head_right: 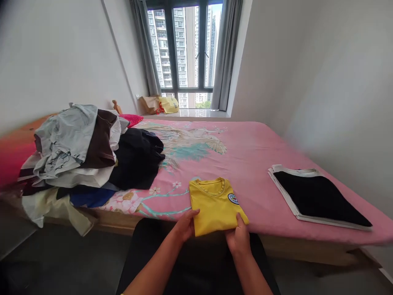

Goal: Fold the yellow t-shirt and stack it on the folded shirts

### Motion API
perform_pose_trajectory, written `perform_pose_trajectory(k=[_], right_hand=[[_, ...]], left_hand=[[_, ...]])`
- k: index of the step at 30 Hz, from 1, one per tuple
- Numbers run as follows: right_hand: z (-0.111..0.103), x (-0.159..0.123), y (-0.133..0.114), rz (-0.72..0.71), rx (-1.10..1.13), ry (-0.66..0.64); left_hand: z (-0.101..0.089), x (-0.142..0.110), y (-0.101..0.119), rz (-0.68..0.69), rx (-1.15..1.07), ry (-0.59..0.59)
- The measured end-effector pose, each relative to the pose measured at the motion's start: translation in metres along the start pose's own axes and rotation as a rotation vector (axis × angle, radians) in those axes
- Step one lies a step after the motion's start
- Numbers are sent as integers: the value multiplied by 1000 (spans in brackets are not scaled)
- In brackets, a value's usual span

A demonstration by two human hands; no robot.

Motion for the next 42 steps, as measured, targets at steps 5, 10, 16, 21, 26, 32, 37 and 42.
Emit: perform_pose_trajectory(k=[5, 10, 16, 21, 26, 32, 37, 42], right_hand=[[15, -18, -34, 56, 105, -16], [13, -50, -104, 24, 108, 0], [-35, -69, -199, -152, -55, 83], [-35, -37, -284, -270, -15, 180], [0, 18, -385, -506, 55, -19], [-70, 136, -413, -391, 8, 99], [-143, 193, -390, -210, -39, 215], [-156, 199, -400, -230, -234, 247]], left_hand=[[18, 6, 0, -86, 104, 133], [74, -9, -9, -231, 63, -28], [148, -16, -56, -467, 168, -137], [243, 30, -70, -470, 323, -186], [365, 96, -64, -174, 502, -400], [387, 202, -135, -128, 770, -342], [333, 249, -184, -267, 881, -200], [341, 264, -180, -286, 908, -195]])
Point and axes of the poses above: each hand's wrist, its own x-axis towards the middle knuckle, its own z-axis out of the palm, y = z × x, the point moved 2 cm from there along x, towards the middle knuckle, and after that the axes turned 4 degrees about y, right-handed, at the moved point
